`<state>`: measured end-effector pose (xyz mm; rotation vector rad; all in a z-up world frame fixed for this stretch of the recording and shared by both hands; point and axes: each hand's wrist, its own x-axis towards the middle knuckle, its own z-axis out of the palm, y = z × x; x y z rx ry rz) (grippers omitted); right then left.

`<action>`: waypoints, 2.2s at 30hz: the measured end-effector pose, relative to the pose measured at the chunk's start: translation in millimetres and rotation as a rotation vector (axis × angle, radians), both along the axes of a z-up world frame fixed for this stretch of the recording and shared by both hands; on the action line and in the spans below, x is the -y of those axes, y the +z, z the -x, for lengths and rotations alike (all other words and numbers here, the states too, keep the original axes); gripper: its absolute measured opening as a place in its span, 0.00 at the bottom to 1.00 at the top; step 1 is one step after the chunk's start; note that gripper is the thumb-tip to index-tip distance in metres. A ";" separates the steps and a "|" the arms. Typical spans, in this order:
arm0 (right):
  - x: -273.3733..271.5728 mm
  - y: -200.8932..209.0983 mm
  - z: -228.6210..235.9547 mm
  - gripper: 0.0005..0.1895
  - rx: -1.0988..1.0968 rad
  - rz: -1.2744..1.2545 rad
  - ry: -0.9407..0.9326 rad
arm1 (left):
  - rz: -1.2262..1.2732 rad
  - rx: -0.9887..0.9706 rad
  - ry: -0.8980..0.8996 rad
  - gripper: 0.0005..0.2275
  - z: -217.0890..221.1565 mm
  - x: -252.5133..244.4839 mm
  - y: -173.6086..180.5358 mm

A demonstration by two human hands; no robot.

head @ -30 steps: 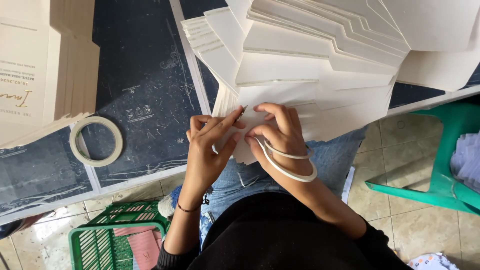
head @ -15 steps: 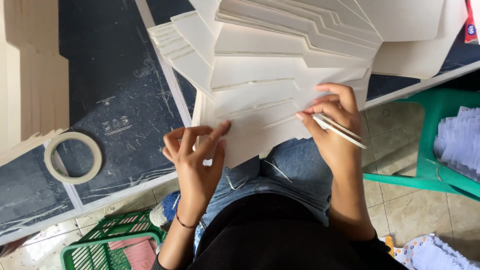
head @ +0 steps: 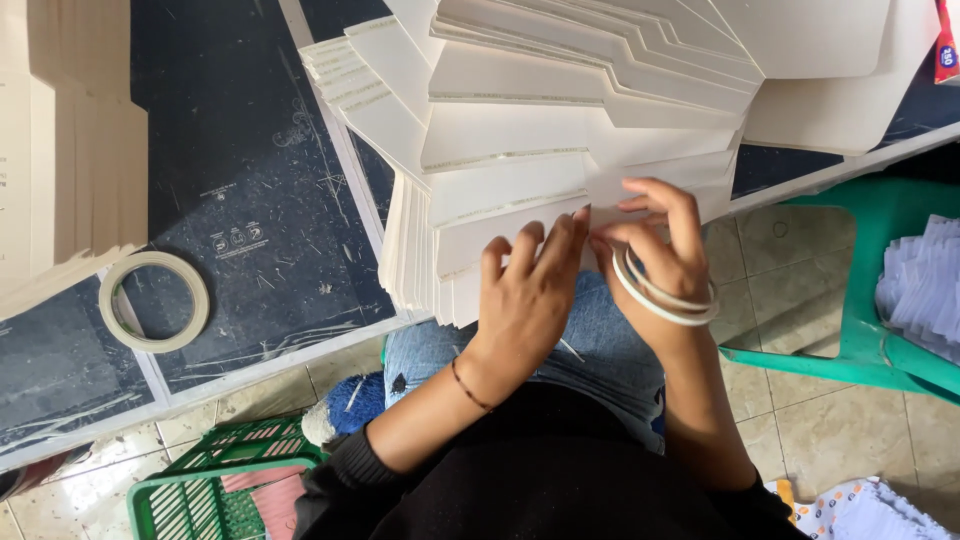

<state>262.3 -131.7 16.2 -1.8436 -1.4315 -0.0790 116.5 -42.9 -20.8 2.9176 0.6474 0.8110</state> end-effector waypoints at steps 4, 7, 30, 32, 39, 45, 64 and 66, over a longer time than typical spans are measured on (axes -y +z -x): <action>11.8 11.3 15.0 0.06 -0.016 -0.062 -0.003 | 0.074 0.047 -0.014 0.21 -3.5 -12.2 6.7; 9.9 15.0 22.1 0.10 -0.035 0.008 0.093 | 0.246 0.090 -0.016 0.23 22.7 -35.6 25.3; -54.0 -6.3 97.6 0.04 -0.303 0.024 0.335 | 0.947 0.394 0.010 0.25 125.2 -64.4 17.5; -54.4 -13.3 98.1 0.05 -0.209 0.003 0.291 | 0.962 0.394 0.003 0.27 126.5 -61.5 13.3; -40.3 -8.2 95.6 0.02 -0.212 0.028 0.252 | 0.909 0.408 -0.001 0.29 123.1 -55.3 6.7; -7.0 13.6 25.2 0.08 -0.251 0.051 0.045 | 0.954 0.395 0.043 0.28 122.5 -53.3 14.4; -7.8 52.6 23.5 0.08 -0.099 -0.007 -0.088 | -0.035 -0.031 0.106 0.19 32.2 -40.3 69.0; -16.5 45.7 19.9 0.06 -0.112 -0.017 -0.070 | -0.049 0.044 0.082 0.16 30.6 -60.8 66.0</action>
